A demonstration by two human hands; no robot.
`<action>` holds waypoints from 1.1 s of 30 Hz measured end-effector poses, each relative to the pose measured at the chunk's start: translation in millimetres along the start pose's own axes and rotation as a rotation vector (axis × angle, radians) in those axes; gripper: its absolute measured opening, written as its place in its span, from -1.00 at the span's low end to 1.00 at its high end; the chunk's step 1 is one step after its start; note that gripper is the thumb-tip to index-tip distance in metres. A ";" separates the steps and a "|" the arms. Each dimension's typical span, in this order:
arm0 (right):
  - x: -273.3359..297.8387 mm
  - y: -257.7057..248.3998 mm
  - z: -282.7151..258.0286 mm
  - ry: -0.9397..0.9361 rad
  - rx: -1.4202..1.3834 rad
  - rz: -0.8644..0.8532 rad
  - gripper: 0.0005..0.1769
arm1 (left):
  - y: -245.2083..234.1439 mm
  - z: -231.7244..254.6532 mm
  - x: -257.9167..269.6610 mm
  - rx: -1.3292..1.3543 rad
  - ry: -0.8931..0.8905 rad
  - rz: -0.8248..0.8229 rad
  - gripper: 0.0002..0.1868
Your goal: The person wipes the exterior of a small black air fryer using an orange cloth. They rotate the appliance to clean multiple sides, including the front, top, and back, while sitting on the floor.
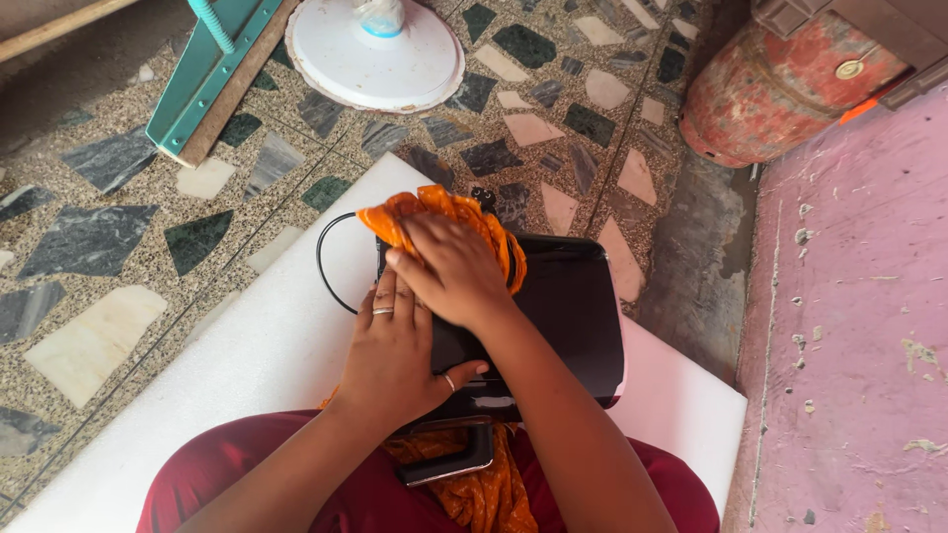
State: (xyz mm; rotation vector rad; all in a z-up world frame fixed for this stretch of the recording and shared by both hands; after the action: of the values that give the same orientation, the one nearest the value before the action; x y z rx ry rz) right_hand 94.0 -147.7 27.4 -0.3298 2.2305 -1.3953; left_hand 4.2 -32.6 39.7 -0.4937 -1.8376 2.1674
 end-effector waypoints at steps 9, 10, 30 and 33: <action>-44.8 -6.8 14.3 0.426 -0.076 -0.341 -0.32 | 1.0 -3.3 3.8 0.170 0.067 0.173 0.24; -50.3 -2.6 23.8 0.443 -0.039 -0.347 -0.34 | 1.0 -3.1 4.5 0.183 0.081 0.201 0.20; 45.4 -35.4 272.7 0.884 -0.039 -0.306 -0.50 | -3.9 -10.5 8.8 0.380 0.117 0.249 0.10; 68.5 -44.4 255.1 0.762 -0.077 -0.041 -0.52 | -4.1 -8.6 7.0 0.352 0.117 0.285 0.09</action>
State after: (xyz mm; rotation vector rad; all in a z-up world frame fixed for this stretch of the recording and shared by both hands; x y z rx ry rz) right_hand 165.7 -395.7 -43.8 0.1749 2.8869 -1.6471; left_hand 1.3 -21.4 41.8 -0.8208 -1.3515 2.5136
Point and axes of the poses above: each hand's wrist, its own x-axis away from the middle knuckle, its own y-axis out of the palm, z = x × y, the point moved 2 cm from there along -x, towards the middle knuckle, and after that the axes turned 1 degree about -z, right-handed, at the moved point
